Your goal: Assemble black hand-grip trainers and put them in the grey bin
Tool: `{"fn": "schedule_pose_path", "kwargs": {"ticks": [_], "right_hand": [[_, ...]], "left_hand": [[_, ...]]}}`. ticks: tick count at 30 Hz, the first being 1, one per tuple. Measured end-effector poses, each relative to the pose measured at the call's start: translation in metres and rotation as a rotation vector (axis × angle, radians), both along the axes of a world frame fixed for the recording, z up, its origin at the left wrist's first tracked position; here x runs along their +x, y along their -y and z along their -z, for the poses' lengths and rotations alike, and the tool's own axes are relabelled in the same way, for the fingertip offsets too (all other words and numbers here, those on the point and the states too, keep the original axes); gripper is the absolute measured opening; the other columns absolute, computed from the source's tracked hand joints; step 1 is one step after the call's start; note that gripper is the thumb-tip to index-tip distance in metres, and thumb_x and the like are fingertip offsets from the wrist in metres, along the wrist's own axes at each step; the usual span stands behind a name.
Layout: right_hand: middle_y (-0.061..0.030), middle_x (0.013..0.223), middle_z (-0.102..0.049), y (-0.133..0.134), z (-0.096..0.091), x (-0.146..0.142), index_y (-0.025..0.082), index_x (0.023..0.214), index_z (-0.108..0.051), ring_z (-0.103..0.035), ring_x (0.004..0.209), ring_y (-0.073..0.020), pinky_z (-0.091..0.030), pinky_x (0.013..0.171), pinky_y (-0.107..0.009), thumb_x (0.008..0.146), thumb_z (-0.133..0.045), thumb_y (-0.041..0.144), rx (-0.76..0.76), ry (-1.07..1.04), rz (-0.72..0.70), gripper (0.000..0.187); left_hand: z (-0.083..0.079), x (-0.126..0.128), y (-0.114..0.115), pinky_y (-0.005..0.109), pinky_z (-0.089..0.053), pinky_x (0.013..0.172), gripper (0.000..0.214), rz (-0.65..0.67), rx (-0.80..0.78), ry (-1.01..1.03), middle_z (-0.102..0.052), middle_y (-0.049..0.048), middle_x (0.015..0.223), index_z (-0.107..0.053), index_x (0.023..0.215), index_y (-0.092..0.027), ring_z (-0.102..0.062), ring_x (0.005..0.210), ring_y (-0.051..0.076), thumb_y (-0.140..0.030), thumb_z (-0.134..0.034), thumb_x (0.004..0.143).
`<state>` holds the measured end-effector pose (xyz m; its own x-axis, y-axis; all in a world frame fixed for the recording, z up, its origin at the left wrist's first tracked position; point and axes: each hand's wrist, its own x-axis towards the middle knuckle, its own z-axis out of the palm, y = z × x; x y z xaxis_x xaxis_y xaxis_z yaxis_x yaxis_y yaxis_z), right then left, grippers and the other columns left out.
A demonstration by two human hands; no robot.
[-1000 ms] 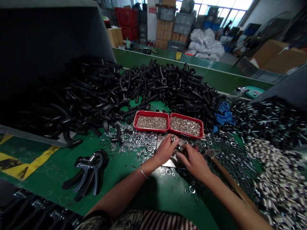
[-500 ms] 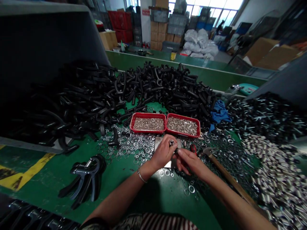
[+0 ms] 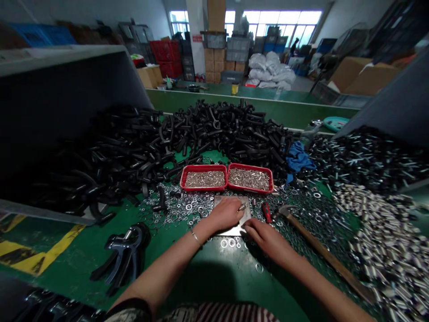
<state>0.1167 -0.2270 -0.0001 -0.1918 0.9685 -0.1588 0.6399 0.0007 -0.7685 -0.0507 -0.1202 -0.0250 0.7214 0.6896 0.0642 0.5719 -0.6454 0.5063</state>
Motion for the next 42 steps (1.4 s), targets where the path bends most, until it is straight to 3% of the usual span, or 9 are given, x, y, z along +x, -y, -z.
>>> {"fn": "schedule_pose_path", "kwargs": {"ticks": [5,10,14,18,26,31,36,40,42], "right_hand": [[-0.0041,0.087,-0.069,0.037,0.006,0.030,0.021,0.100,-0.063,-0.064,0.081,-0.0209,-0.048,0.077,-0.033,0.102,-0.039,0.048,-0.065,-0.093,0.017,0.036],[-0.0046,0.088,-0.070,0.066,0.012,0.074,0.023,0.109,-0.063,-0.066,0.078,-0.0219,-0.051,0.074,-0.034,0.101,-0.038,0.051,-0.082,-0.091,0.144,0.039],[-0.0086,0.105,-0.071,0.067,0.018,0.105,0.023,0.108,-0.065,-0.066,0.095,-0.0258,-0.050,0.089,-0.039,0.100,-0.041,0.050,0.086,0.078,0.245,0.037],[-0.0136,0.108,-0.068,0.068,0.027,0.136,0.019,0.106,-0.067,-0.062,0.099,-0.0293,-0.047,0.093,-0.046,0.098,-0.044,0.045,0.297,0.386,0.297,0.035],[-0.0140,0.101,-0.069,0.069,0.043,0.163,0.017,0.112,-0.066,-0.059,0.092,-0.0296,-0.047,0.082,-0.043,0.097,-0.046,0.038,0.313,0.671,0.259,0.033],[-0.0118,0.087,-0.067,0.056,0.042,0.176,0.017,0.103,-0.068,-0.061,0.080,-0.0266,-0.047,0.075,-0.039,0.095,-0.047,0.046,0.253,0.646,0.161,0.036],[-0.0139,0.088,-0.065,0.047,0.032,0.181,0.020,0.090,-0.060,-0.060,0.082,-0.0283,-0.047,0.070,-0.039,0.091,-0.049,0.052,0.364,0.668,0.116,0.034],[-0.0100,0.075,-0.065,0.044,0.020,0.170,0.021,0.094,-0.056,-0.059,0.057,-0.0227,-0.037,0.047,-0.030,0.091,-0.043,0.051,0.131,0.606,0.212,0.033],[-0.0082,0.068,-0.064,0.041,0.010,0.159,0.020,0.098,-0.057,-0.059,0.052,-0.0225,-0.038,0.047,-0.031,0.091,-0.043,0.054,0.067,0.546,0.297,0.037]], "left_hand": [[-0.006,0.010,-0.011,0.046,-0.041,0.094,0.023,0.023,0.165,-0.042,-0.061,0.0106,0.104,-0.065,0.101,-0.017,-0.053,0.102,0.029,-0.037,-0.060,0.091],[-0.037,0.030,-0.061,0.040,-0.039,0.096,0.018,-0.101,0.221,-0.054,-0.064,0.0107,0.105,-0.068,0.099,-0.017,-0.055,0.107,0.026,-0.022,-0.051,0.095],[-0.043,0.055,-0.101,0.040,-0.039,0.097,0.018,-0.131,0.255,-0.268,-0.067,0.0168,0.105,-0.071,0.093,-0.013,-0.059,0.109,0.029,-0.008,-0.054,0.087],[-0.031,0.068,-0.113,0.042,-0.040,0.095,0.018,-0.150,0.245,-0.335,-0.070,0.0202,0.097,-0.071,0.087,-0.009,-0.064,0.100,0.030,-0.001,-0.056,0.081],[-0.020,0.063,-0.110,0.046,-0.040,0.095,0.015,-0.228,0.226,-0.261,-0.071,0.0211,0.099,-0.069,0.092,-0.009,-0.064,0.101,0.032,-0.010,-0.055,0.087],[-0.032,0.052,-0.105,0.033,-0.045,0.086,0.009,-0.301,0.171,-0.023,-0.071,0.0096,0.100,-0.065,0.095,-0.016,-0.064,0.096,0.022,-0.019,-0.059,0.091],[-0.028,0.018,-0.062,0.027,-0.045,0.070,0.009,-0.216,-0.231,0.403,-0.070,0.0024,0.082,-0.067,0.087,-0.017,-0.063,0.075,0.016,-0.026,-0.066,0.087],[-0.009,-0.010,-0.024,0.027,-0.045,0.069,0.013,-0.238,-0.417,0.430,-0.069,0.0016,0.080,-0.067,0.085,-0.017,-0.061,0.072,0.015,-0.029,-0.067,0.086],[0.001,-0.017,-0.016,0.027,-0.045,0.070,0.012,-0.294,-0.417,0.432,-0.068,0.0013,0.080,-0.067,0.083,-0.016,-0.061,0.074,0.015,-0.028,-0.068,0.085]]}}
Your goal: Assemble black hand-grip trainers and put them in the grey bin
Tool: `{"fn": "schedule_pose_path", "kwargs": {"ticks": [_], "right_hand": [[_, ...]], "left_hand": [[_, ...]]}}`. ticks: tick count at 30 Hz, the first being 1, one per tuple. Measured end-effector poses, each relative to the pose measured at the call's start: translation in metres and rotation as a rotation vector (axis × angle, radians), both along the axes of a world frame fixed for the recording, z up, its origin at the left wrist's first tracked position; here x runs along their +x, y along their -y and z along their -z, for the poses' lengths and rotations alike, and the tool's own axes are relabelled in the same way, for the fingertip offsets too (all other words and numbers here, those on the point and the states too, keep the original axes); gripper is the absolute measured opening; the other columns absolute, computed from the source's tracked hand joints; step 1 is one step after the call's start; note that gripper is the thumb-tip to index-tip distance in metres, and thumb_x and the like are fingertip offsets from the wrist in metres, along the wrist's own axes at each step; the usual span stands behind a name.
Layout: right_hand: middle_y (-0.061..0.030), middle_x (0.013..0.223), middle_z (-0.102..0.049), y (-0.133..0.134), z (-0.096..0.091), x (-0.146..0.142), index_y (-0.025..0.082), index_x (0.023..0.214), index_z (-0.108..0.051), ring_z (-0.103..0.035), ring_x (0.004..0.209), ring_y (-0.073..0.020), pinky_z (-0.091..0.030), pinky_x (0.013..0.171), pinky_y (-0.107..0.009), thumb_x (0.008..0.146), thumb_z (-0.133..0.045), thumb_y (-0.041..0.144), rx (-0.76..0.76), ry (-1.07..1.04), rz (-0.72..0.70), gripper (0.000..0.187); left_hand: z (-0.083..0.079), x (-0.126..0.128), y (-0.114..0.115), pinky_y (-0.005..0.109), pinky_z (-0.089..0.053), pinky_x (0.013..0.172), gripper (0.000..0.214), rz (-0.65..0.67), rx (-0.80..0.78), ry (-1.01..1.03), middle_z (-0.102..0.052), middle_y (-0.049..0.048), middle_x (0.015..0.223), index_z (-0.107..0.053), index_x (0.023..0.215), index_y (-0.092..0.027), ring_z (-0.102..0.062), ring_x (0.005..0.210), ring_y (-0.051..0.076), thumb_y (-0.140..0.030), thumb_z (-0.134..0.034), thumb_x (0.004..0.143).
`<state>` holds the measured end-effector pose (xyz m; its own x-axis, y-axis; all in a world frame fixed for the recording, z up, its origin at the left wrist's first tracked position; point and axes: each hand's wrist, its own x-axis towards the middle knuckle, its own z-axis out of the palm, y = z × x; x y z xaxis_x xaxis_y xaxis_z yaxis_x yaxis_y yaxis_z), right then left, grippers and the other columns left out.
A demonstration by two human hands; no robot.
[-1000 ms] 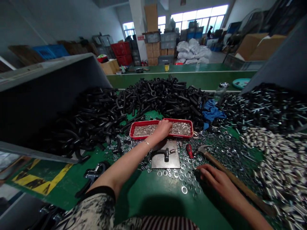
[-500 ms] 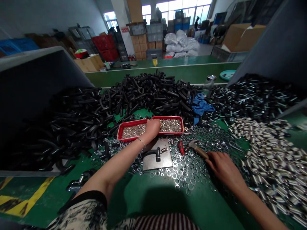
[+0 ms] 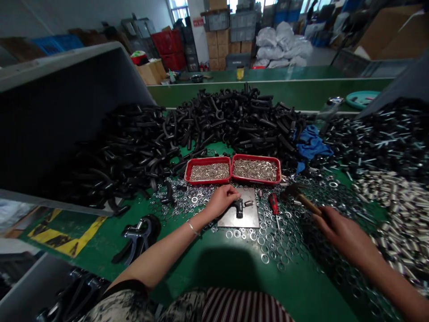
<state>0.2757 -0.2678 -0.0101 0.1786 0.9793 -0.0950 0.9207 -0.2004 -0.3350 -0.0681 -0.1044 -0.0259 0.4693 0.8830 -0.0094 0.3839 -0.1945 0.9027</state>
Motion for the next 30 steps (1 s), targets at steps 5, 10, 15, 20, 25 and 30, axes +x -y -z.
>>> {"fn": "schedule_pose_path", "kwargs": {"ticks": [5,10,15,20,25,30], "right_hand": [[-0.0053,0.078,-0.070,-0.002,-0.026,-0.041,0.020,0.122,-0.057,-0.066,0.065,-0.0228,-0.050,0.060,-0.032,0.094,-0.046,0.059,0.082,-0.328,0.077,0.049],[-0.0011,0.075,-0.070,0.006,-0.025,-0.074,0.021,0.129,-0.057,-0.064,0.060,-0.0205,-0.051,0.057,-0.031,0.092,-0.050,0.059,-0.015,-0.528,0.061,0.053],[-0.0012,0.079,-0.070,0.008,-0.009,-0.083,0.020,0.129,-0.056,-0.064,0.056,-0.0203,-0.053,0.054,-0.033,0.091,-0.052,0.059,-0.069,-0.670,0.104,0.055],[-0.0050,0.093,-0.075,0.010,-0.007,-0.087,0.021,0.137,-0.057,-0.070,0.068,-0.0227,-0.057,0.059,-0.034,0.095,-0.049,0.053,-0.062,-0.600,0.002,0.053],[-0.0043,0.143,-0.059,0.006,-0.021,-0.104,0.034,0.153,-0.040,-0.065,0.117,-0.0272,-0.056,0.093,-0.042,0.098,-0.051,0.039,0.255,-0.450,-0.133,0.056],[-0.0059,0.139,-0.061,-0.011,-0.017,-0.113,0.037,0.151,-0.043,-0.067,0.113,-0.0295,-0.056,0.091,-0.048,0.097,-0.048,0.034,0.176,-0.395,-0.315,0.054]], "left_hand": [[0.013,0.000,0.002,0.027,-0.044,0.071,0.012,-0.019,0.039,-0.018,-0.067,0.0003,0.079,-0.066,0.080,-0.016,-0.061,0.074,0.015,-0.027,-0.068,0.085],[0.015,0.002,0.004,0.029,-0.044,0.077,0.015,-0.010,0.145,-0.098,-0.067,0.0016,0.082,-0.065,0.079,-0.017,-0.061,0.082,0.018,-0.028,-0.068,0.088],[0.010,0.004,0.009,0.034,-0.042,0.085,0.017,0.041,0.346,-0.286,-0.066,0.0035,0.086,-0.062,0.082,-0.017,-0.058,0.088,0.021,-0.031,-0.064,0.093],[0.006,0.000,0.014,0.044,-0.040,0.096,0.029,0.230,0.600,-0.480,-0.064,0.0101,0.102,-0.061,0.100,-0.015,-0.055,0.104,0.027,-0.043,-0.059,0.095],[0.011,-0.018,0.025,0.053,-0.038,0.106,0.102,0.225,0.528,-0.418,-0.052,0.0181,0.133,-0.031,0.147,-0.014,-0.048,0.123,0.037,-0.060,-0.080,0.071],[0.016,-0.024,0.029,0.054,-0.040,0.106,0.105,0.274,0.431,-0.400,-0.053,0.0176,0.128,-0.020,0.152,-0.015,-0.051,0.120,0.036,-0.044,-0.083,0.073]]}}
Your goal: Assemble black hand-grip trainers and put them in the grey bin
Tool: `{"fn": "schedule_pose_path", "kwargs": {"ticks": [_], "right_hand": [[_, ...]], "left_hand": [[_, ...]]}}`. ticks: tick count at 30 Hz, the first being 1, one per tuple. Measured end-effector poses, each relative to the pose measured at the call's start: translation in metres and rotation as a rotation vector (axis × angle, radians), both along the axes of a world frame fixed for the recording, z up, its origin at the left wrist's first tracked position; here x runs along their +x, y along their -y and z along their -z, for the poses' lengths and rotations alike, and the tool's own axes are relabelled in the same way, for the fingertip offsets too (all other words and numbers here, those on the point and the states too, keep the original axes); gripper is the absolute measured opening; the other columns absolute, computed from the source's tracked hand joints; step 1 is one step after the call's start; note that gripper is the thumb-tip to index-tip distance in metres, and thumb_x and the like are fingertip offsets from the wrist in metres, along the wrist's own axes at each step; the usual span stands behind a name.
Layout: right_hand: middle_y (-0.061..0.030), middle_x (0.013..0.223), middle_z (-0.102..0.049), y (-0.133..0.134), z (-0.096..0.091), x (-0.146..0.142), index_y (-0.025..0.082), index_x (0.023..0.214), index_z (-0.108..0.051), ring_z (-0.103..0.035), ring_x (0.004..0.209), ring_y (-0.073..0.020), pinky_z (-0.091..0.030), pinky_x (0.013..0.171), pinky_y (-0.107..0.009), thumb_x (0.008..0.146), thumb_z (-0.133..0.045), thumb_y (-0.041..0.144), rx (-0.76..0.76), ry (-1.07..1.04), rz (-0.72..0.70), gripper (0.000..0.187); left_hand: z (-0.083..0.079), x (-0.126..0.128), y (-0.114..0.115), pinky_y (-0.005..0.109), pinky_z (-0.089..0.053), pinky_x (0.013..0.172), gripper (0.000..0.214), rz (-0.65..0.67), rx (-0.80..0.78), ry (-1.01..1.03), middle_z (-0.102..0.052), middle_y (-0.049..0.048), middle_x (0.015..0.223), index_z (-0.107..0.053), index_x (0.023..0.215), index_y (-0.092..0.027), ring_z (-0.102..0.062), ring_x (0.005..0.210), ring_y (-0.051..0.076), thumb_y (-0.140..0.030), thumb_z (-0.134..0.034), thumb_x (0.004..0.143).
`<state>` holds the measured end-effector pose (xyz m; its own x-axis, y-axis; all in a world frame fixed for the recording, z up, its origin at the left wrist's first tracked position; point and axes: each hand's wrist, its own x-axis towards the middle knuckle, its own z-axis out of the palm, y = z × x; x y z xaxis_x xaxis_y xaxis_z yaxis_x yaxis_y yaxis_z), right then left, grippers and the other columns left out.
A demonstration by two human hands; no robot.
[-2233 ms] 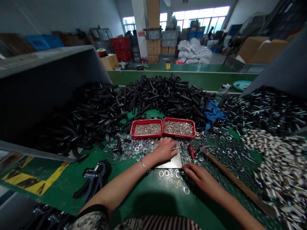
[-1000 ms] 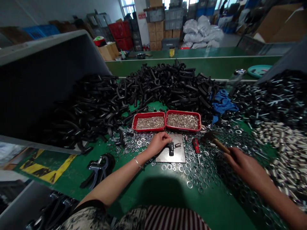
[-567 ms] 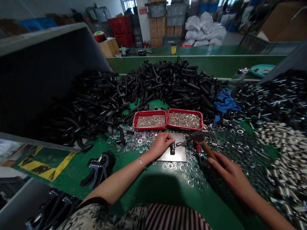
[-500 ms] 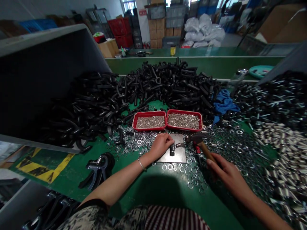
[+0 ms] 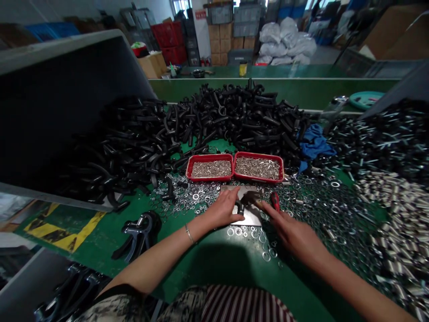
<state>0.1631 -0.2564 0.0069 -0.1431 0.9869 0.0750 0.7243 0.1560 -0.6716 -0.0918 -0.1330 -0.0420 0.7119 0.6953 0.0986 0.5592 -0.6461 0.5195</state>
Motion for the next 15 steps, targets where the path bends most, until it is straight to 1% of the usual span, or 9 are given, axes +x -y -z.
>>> {"fn": "schedule_pose_path", "kwargs": {"ticks": [1,2,4,6,8,9,11,13,15], "right_hand": [[-0.0056,0.135,-0.064,-0.001,0.001,0.001,0.037,0.150,-0.045,-0.068,0.109,-0.0290,-0.057,0.089,-0.047,0.097,-0.049,0.036,-0.069,-0.020,-0.012,0.053],[-0.0056,0.130,-0.067,-0.001,0.002,0.003,0.037,0.149,-0.046,-0.070,0.102,-0.0278,-0.058,0.084,-0.045,0.097,-0.050,0.039,-0.136,-0.069,0.019,0.052],[-0.0057,0.113,-0.073,0.002,0.003,0.008,0.035,0.150,-0.045,-0.071,0.078,-0.0227,-0.059,0.065,-0.036,0.095,-0.052,0.046,-0.251,-0.242,0.166,0.056],[-0.0040,0.096,-0.073,0.006,0.008,0.018,0.034,0.152,-0.040,-0.060,0.054,-0.0166,-0.050,0.043,-0.028,0.093,-0.054,0.052,-0.294,-0.429,0.359,0.063],[-0.0033,0.090,-0.069,0.008,0.016,0.035,0.034,0.154,-0.034,-0.053,0.048,-0.0147,-0.042,0.036,-0.026,0.093,-0.053,0.055,-0.253,-0.527,0.488,0.068],[-0.0037,0.089,-0.068,0.007,0.020,0.046,0.033,0.155,-0.032,-0.052,0.049,-0.0154,-0.043,0.037,-0.027,0.093,-0.051,0.056,-0.220,-0.511,0.522,0.068],[-0.0072,0.091,-0.068,0.002,0.026,0.070,0.028,0.153,-0.036,-0.059,0.057,-0.0198,-0.051,0.047,-0.033,0.095,-0.047,0.054,-0.123,-0.318,0.531,0.065],[-0.0148,0.106,-0.069,-0.008,0.025,0.087,0.024,0.146,-0.049,-0.066,0.081,-0.0292,-0.056,0.071,-0.048,0.094,-0.047,0.050,0.048,0.003,0.476,0.058],[-0.0189,0.129,-0.061,-0.020,0.015,0.086,0.023,0.135,-0.061,-0.060,0.111,-0.0387,-0.046,0.095,-0.062,0.094,-0.049,0.046,0.239,0.235,0.373,0.049]], "left_hand": [[0.001,0.000,0.000,0.054,-0.040,0.106,0.105,-0.006,-0.008,-0.001,-0.053,0.0178,0.127,-0.021,0.152,-0.014,-0.051,0.120,0.036,-0.043,-0.083,0.072],[0.002,0.001,-0.001,0.053,-0.041,0.106,0.105,-0.011,-0.014,0.003,-0.054,0.0177,0.126,-0.022,0.152,-0.014,-0.051,0.119,0.035,-0.043,-0.084,0.072],[0.004,0.001,-0.001,0.053,-0.041,0.106,0.105,-0.011,-0.023,0.028,-0.055,0.0167,0.125,-0.023,0.152,-0.014,-0.051,0.119,0.035,-0.043,-0.084,0.072],[0.005,0.001,0.000,0.053,-0.042,0.106,0.104,-0.027,-0.031,0.060,-0.055,0.0155,0.124,-0.025,0.152,-0.016,-0.051,0.119,0.035,-0.044,-0.084,0.071],[0.005,0.000,0.002,0.054,-0.041,0.107,0.101,-0.052,-0.050,0.089,-0.056,0.0144,0.122,-0.026,0.151,-0.017,-0.051,0.119,0.034,-0.043,-0.084,0.072],[0.003,0.000,0.005,0.054,-0.041,0.107,0.099,-0.072,-0.065,0.109,-0.057,0.0140,0.121,-0.027,0.151,-0.017,-0.052,0.119,0.034,-0.042,-0.083,0.073],[-0.003,0.000,0.011,0.054,-0.042,0.106,0.093,-0.131,-0.107,0.174,-0.058,0.0130,0.118,-0.029,0.149,-0.017,-0.053,0.119,0.033,-0.044,-0.080,0.076],[-0.012,0.000,0.020,0.053,-0.043,0.106,0.088,-0.200,-0.166,0.260,-0.059,0.0121,0.118,-0.031,0.148,-0.018,-0.055,0.117,0.031,-0.046,-0.077,0.079],[-0.022,0.001,0.029,0.052,-0.044,0.106,0.084,-0.224,-0.236,0.334,-0.059,0.0119,0.120,-0.032,0.147,-0.020,-0.056,0.116,0.029,-0.046,-0.075,0.081]]}}
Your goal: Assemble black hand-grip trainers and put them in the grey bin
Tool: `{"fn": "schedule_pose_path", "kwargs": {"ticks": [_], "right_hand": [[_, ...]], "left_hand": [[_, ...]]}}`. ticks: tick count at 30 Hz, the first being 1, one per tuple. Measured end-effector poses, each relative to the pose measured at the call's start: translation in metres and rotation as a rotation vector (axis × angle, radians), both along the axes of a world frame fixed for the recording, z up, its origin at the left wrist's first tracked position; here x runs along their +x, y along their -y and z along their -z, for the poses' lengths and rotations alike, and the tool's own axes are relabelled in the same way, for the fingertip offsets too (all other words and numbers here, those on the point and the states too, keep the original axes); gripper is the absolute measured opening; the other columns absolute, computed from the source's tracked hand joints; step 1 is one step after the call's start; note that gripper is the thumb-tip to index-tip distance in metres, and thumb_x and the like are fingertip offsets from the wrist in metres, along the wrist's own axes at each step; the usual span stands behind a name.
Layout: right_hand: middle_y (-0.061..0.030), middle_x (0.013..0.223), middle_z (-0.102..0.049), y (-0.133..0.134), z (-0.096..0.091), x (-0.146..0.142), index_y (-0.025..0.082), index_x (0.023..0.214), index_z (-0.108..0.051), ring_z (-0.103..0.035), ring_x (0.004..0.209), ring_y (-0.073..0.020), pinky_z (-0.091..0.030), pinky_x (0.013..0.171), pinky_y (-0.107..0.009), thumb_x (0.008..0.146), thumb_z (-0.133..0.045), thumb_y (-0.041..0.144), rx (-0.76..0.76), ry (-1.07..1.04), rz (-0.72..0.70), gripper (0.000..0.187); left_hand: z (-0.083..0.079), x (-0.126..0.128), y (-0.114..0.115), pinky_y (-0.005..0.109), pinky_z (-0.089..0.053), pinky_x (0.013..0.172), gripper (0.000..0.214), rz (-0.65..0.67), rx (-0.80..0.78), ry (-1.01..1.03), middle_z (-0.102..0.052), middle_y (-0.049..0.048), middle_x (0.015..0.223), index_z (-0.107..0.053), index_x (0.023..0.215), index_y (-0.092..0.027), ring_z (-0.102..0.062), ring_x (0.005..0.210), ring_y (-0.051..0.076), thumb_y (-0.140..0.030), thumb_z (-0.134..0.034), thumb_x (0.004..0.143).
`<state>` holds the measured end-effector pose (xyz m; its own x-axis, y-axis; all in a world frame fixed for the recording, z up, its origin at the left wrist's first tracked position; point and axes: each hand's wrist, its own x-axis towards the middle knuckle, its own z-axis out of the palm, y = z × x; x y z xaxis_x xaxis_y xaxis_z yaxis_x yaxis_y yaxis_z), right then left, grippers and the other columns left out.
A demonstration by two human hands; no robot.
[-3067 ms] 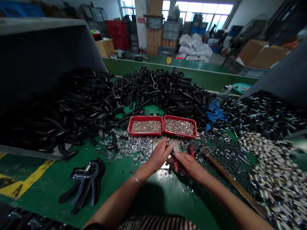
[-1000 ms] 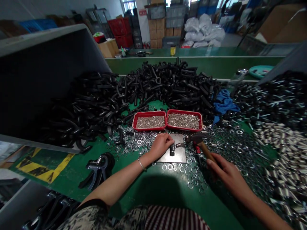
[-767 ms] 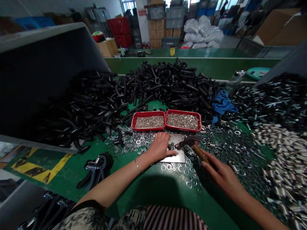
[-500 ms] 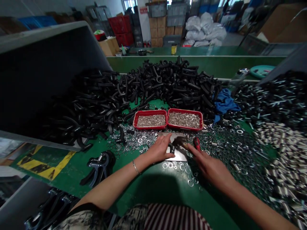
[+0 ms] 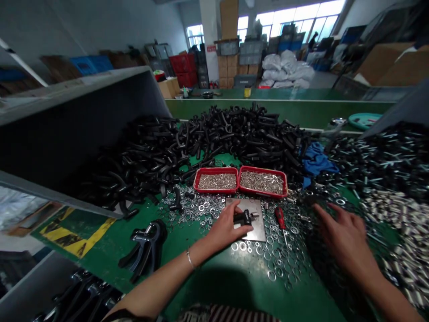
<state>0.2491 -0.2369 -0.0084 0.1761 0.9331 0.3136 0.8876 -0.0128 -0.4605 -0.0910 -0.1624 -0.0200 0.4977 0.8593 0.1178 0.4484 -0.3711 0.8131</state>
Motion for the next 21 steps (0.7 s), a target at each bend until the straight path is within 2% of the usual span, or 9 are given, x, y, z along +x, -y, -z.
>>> {"fn": "schedule_pose_path", "kwargs": {"ticks": [2,4,6,10,13,15,17,19,21], "right_hand": [[-0.0154,0.141,-0.055,-0.011,-0.013,-0.021,0.026,0.132,-0.064,-0.053,0.124,-0.0382,-0.038,0.105,-0.062,0.095,-0.050,0.046,-0.014,-0.002,-0.183,0.045],[-0.0113,0.137,-0.060,-0.020,-0.023,-0.052,0.028,0.135,-0.061,-0.058,0.121,-0.0316,-0.044,0.105,-0.052,0.095,-0.052,0.048,-0.208,-0.209,-0.411,0.045],[-0.0086,0.126,-0.068,-0.026,-0.029,-0.083,0.028,0.131,-0.064,-0.064,0.113,-0.0275,-0.049,0.101,-0.046,0.094,-0.055,0.049,-0.400,-0.429,-0.547,0.043],[-0.0052,0.100,-0.073,-0.034,-0.028,-0.116,0.022,0.103,-0.070,-0.068,0.094,-0.0254,-0.054,0.088,-0.042,0.090,-0.060,0.050,-0.457,-0.677,-0.548,0.033],[-0.0037,0.091,-0.071,-0.037,-0.027,-0.127,0.020,0.101,-0.067,-0.067,0.085,-0.0232,-0.056,0.079,-0.038,0.090,-0.061,0.050,-0.395,-0.732,-0.484,0.033],[-0.0047,0.097,-0.071,-0.038,-0.028,-0.134,0.021,0.103,-0.066,-0.067,0.091,-0.0236,-0.054,0.084,-0.039,0.092,-0.059,0.048,-0.260,-0.669,-0.440,0.030],[-0.0058,0.106,-0.070,-0.038,-0.029,-0.141,0.024,0.105,-0.066,-0.066,0.099,-0.0244,-0.052,0.091,-0.040,0.094,-0.058,0.044,-0.078,-0.565,-0.399,0.024],[-0.0061,0.110,-0.069,-0.037,-0.028,-0.144,0.026,0.109,-0.065,-0.065,0.103,-0.0244,-0.051,0.095,-0.041,0.096,-0.056,0.039,0.089,-0.481,-0.347,0.021],[-0.0062,0.112,-0.069,-0.036,-0.024,-0.143,0.027,0.115,-0.062,-0.065,0.104,-0.0244,-0.051,0.094,-0.041,0.097,-0.054,0.035,0.208,-0.428,-0.292,0.022]], "left_hand": [[-0.010,0.001,0.010,0.052,-0.045,0.105,0.081,0.039,-0.056,0.049,-0.059,0.0120,0.121,-0.033,0.146,-0.021,-0.058,0.114,0.028,-0.046,-0.075,0.082],[-0.019,0.002,0.018,0.051,-0.047,0.104,0.082,0.086,-0.084,0.072,-0.060,0.0116,0.121,-0.034,0.146,-0.022,-0.059,0.113,0.027,-0.047,-0.076,0.080],[-0.023,-0.001,0.024,0.051,-0.048,0.103,0.086,0.099,-0.059,0.080,-0.060,0.0112,0.121,-0.034,0.146,-0.023,-0.060,0.113,0.027,-0.048,-0.079,0.077],[-0.024,-0.012,0.033,0.052,-0.047,0.105,0.084,0.096,0.153,0.024,-0.056,0.0139,0.129,-0.035,0.145,-0.023,-0.056,0.119,0.029,-0.052,-0.077,0.079],[-0.027,-0.021,0.030,0.053,-0.046,0.106,0.079,0.138,0.282,-0.058,-0.055,0.0157,0.132,-0.034,0.146,-0.021,-0.053,0.123,0.031,-0.053,-0.071,0.084],[-0.035,-0.029,0.014,0.052,-0.046,0.106,0.084,0.164,0.308,-0.109,-0.055,0.0163,0.133,-0.032,0.148,-0.021,-0.052,0.124,0.031,-0.055,-0.072,0.083],[-0.045,-0.041,-0.017,0.052,-0.043,0.109,0.085,0.170,0.324,-0.169,-0.055,0.0158,0.135,-0.037,0.147,-0.021,-0.051,0.126,0.032,-0.058,-0.073,0.080],[-0.054,-0.058,-0.061,0.051,-0.042,0.110,0.067,0.118,0.323,-0.226,-0.057,0.0138,0.135,-0.049,0.138,-0.021,-0.052,0.126,0.030,-0.058,-0.067,0.085],[-0.060,-0.076,-0.114,0.042,-0.048,0.103,0.046,-0.022,0.240,-0.273,-0.063,0.0116,0.128,-0.056,0.130,-0.019,-0.060,0.117,0.024,-0.050,-0.054,0.097]]}}
